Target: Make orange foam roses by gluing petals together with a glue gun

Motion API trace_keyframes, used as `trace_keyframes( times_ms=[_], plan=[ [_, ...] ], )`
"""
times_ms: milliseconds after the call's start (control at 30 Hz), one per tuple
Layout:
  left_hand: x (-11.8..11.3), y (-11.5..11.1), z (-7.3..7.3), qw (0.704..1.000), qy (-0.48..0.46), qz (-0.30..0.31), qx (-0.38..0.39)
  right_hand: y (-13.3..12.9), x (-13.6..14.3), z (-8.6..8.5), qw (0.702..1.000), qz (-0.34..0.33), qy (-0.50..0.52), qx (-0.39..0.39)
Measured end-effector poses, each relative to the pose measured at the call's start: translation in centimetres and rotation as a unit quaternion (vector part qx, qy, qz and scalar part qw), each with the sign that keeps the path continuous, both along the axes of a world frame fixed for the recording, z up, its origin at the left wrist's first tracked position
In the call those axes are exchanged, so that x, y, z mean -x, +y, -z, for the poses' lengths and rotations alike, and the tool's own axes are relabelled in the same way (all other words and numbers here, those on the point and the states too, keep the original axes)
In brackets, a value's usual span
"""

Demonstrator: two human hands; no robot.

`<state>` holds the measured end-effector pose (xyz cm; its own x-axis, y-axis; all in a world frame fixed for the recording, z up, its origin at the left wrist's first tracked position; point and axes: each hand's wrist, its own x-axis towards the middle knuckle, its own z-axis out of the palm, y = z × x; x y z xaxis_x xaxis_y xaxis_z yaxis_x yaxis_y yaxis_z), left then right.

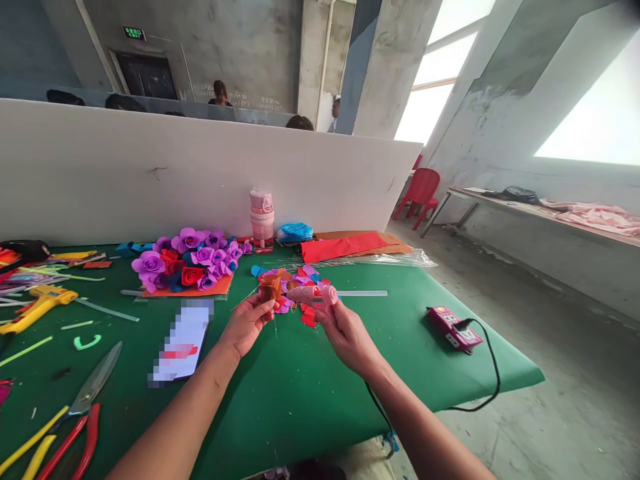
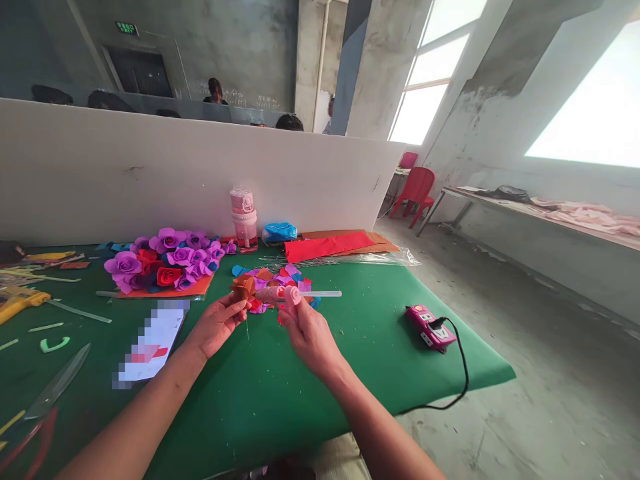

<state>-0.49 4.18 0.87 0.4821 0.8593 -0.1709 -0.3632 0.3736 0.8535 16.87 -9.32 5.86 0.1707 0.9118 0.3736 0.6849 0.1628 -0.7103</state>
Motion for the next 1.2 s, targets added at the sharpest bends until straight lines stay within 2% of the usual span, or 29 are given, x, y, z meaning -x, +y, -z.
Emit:
trace_keyframes(
  times_ms=[333,667,1200],
  plan=[
    [-0.05,-0.14,-0.30,1.000,0.001,-0.004,0.001,0.56,0.18,0.50,0.999,0.025,-0.036,-0.004],
    [-0.09,-0.23,-0.35,1.000,0.004,-0.004,-0.006,0.90,-0.02,0.66,0.999,0.031,-0.009,-0.034],
    [-0.03,-0.36,-0.62,1.000,0.007,0.003,0.000,0.99,0.44,0.59,0.998,0.027,-0.055,-0.011]
  ],
)
